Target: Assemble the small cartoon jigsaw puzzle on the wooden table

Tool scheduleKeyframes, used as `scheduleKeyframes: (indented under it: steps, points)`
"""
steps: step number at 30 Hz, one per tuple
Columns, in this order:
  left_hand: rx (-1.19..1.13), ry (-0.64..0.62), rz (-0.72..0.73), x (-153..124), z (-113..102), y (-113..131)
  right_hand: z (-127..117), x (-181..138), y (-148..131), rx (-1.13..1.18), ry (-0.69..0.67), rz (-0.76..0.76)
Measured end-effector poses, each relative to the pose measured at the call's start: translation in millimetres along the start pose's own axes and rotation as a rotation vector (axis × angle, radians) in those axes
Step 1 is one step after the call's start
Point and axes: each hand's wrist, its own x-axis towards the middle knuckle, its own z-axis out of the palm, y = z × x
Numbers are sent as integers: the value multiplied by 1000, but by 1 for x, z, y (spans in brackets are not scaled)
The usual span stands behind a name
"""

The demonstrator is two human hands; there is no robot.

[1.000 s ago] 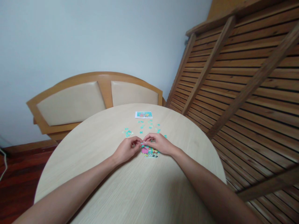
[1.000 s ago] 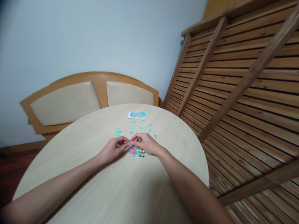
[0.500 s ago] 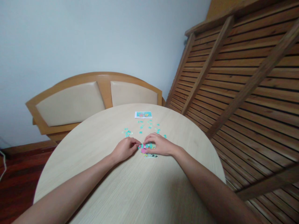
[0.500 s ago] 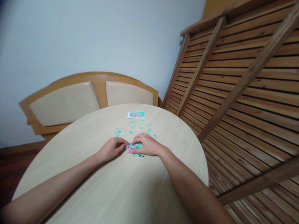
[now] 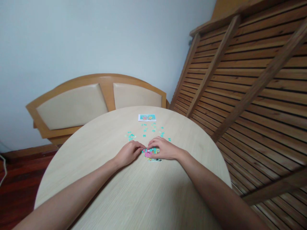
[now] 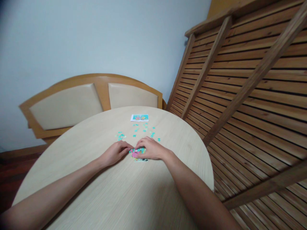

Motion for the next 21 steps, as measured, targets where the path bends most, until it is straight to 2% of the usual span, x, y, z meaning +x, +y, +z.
scheduleKeyframes:
  steps: [8, 21]
  points:
    - [-45, -32, -46, 0, -6, 5, 0, 0, 0, -1, -3, 3]
    - [-35, -44, 64, 1, -5, -1, 1, 0, 2, -4, -4, 0]
